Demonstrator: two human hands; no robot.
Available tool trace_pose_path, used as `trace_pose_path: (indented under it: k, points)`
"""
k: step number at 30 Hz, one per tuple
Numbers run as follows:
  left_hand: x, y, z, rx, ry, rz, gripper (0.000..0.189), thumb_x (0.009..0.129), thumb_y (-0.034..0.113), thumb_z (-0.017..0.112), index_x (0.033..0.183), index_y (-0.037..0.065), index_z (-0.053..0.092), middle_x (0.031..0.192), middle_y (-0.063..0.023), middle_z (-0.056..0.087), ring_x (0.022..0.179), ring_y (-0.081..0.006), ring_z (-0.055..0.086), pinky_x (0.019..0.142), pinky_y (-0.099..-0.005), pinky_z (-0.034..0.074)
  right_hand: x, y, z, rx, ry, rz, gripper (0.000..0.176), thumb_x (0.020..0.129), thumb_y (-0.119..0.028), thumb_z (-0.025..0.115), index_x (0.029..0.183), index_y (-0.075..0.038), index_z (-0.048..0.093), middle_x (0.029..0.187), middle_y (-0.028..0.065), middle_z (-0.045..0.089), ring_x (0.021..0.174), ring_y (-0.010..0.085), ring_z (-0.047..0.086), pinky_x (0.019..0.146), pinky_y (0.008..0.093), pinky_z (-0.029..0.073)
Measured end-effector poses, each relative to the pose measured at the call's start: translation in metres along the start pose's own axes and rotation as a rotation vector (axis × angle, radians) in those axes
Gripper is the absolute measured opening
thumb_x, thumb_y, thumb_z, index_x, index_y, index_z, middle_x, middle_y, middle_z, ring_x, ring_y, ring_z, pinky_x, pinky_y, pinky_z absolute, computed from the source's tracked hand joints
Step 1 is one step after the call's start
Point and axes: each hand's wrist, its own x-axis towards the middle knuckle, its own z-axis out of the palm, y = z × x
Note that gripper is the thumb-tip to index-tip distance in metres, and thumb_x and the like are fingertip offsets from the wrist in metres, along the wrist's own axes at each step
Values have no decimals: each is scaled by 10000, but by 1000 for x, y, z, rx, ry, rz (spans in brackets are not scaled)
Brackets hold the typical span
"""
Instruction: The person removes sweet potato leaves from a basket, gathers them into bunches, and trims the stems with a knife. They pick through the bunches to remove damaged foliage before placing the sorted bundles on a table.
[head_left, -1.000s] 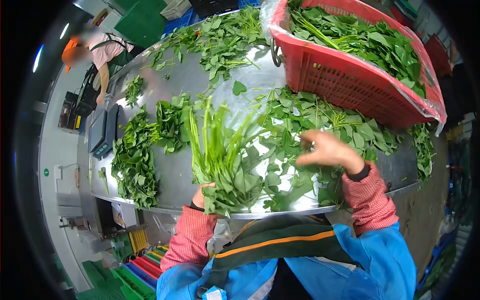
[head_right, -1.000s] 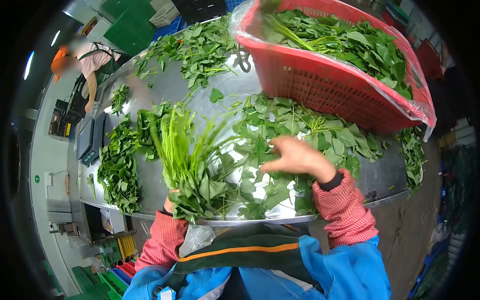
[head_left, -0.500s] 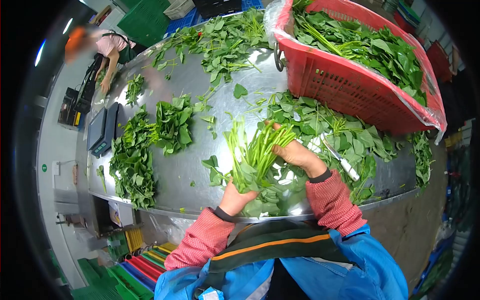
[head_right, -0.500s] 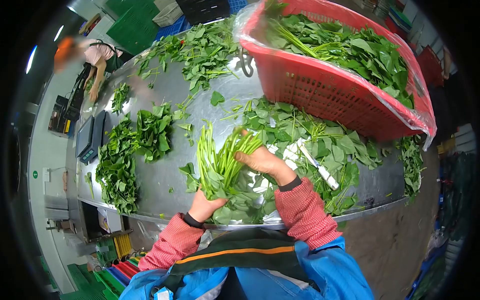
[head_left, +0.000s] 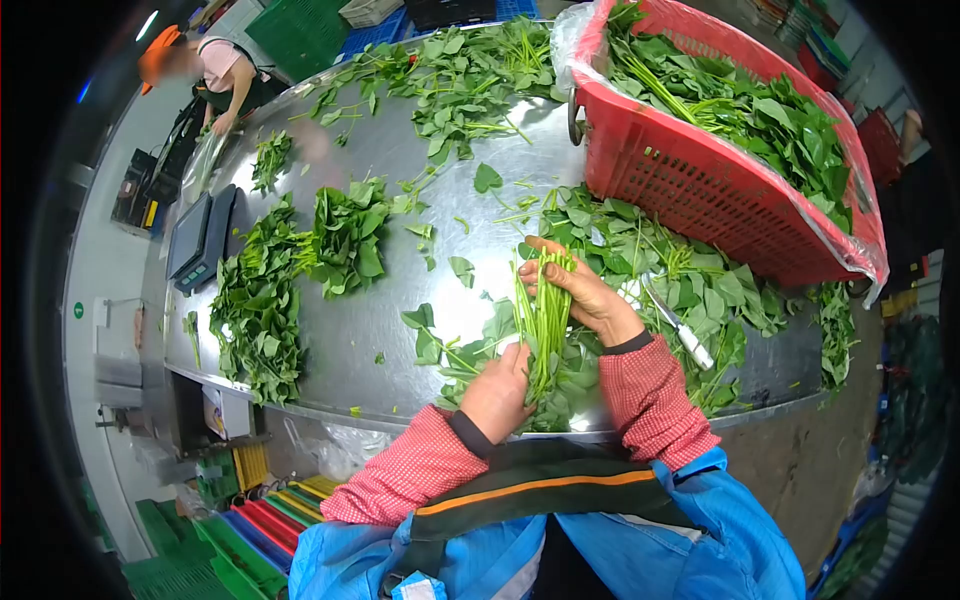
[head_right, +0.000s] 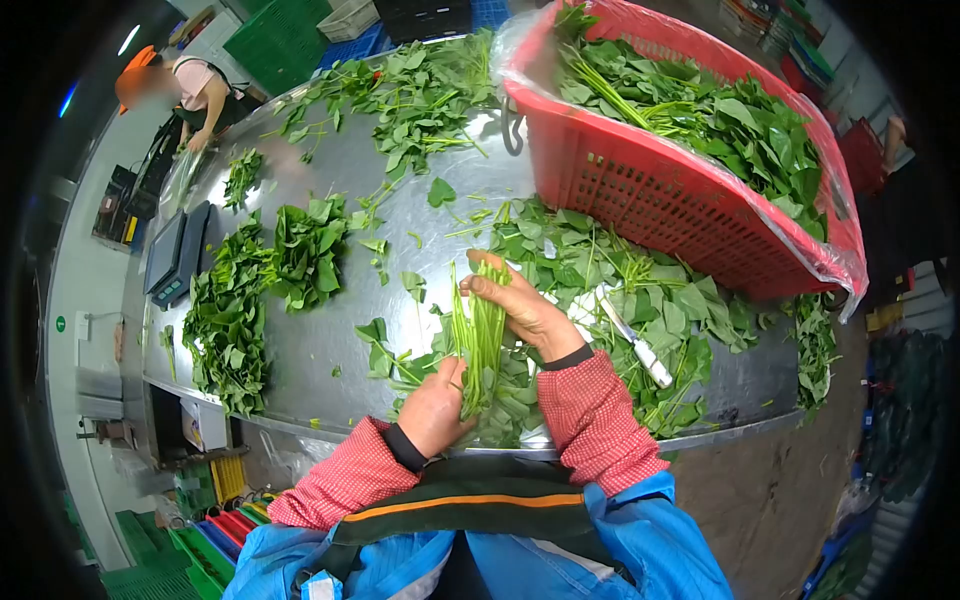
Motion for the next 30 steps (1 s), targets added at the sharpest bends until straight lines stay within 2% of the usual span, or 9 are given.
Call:
trace_pose_path:
  k: [6, 10, 13, 17, 18, 21, 25, 26, 30]
  points:
    - [3, -11, -8, -239, -14, 109, 867, 640, 93, 793, 1366, -24, 334, 1130, -204, 489, 995, -391, 568, 850, -417, 500, -19, -24, 23, 53, -234, -73, 900, 787, -330, 791, 1468, -32, 283, 1084, 58, 602, 984, 154, 604, 879, 302, 501]
    - [3, -24, -15, -439, 47, 189, 942, 626, 67, 789, 1418, -8, 284, 1250, -229, 447, 1167, -395, 490, 979, -375, 440, -23, -47, 45, -169, -80, -5, 398, 798, -165, 734, 1149, -26, 608, 999, 29, 612, 891, 115, 577, 809, 276, 483]
    - [-1, -27, -20, -458, 116, 213, 948, 615, 101, 820, 1423, 42, 327, 1272, -227, 437, 1194, -405, 469, 1003, -409, 423, -27, -63, 61, -359, -51, -23, 241, 800, -143, 720, 991, -24, 634, 955, 32, 619, 878, 119, 578, 797, 271, 475]
    - [-21, -61, -27, -654, 251, 104, 780, 681, 258, 829, 1368, 144, 478, 1344, -246, 409, 1252, -436, 403, 1045, -497, 365, -60, -129, 93, -658, 10, -409, 159, 825, -113, 724, 939, -39, 642, 878, -3, 634, 820, 95, 593, 776, 255, 481]
    - [-28, -85, -19, -420, 142, 43, 714, 733, 239, 779, 1371, 134, 476, 1352, -255, 410, 1262, -435, 401, 1044, -490, 370, -62, -149, 86, -617, -168, -625, 158, 823, -107, 728, 931, -34, 638, 908, 16, 649, 833, 92, 596, 787, 261, 484]
    - [-23, -101, -24, -291, -271, -271, 605, 828, 198, 671, 1389, 123, 459, 1359, -272, 420, 1285, -438, 394, 1035, -485, 386, -41, -158, 62, -804, 256, -459, 150, 832, -112, 727, 914, -32, 631, 842, -4, 637, 786, 63, 574, 742, 234, 477]
    - [-17, -118, -21, -513, 33, 33, 607, 845, 150, 627, 1420, 151, 431, 1417, -289, 355, 1295, -471, 378, 1012, -491, 411, -19, -125, 49, -867, 184, -565, 141, 856, -113, 716, 890, -25, 612, 799, -33, 589, 749, 39, 511, 673, 225, 434]
    - [-24, -115, -15, -79, -50, 18, 688, 809, 197, 697, 1437, 196, 417, 1480, -295, 258, 1303, -501, 353, 1038, -490, 391, -15, -126, 48, -875, 211, -565, 141, 857, -112, 715, 889, -23, 611, 797, -35, 587, 746, 39, 509, 670, 227, 432]
    - [-21, -107, -53, -481, 46, 164, 877, 677, 296, 833, 1441, 168, 420, 1525, -229, 213, 1389, -402, 277, 1108, -497, 281, -5, -132, 61, -914, 246, -605, 145, 858, -116, 716, 885, -20, 610, 778, -40, 574, 734, 40, 500, 668, 229, 432]
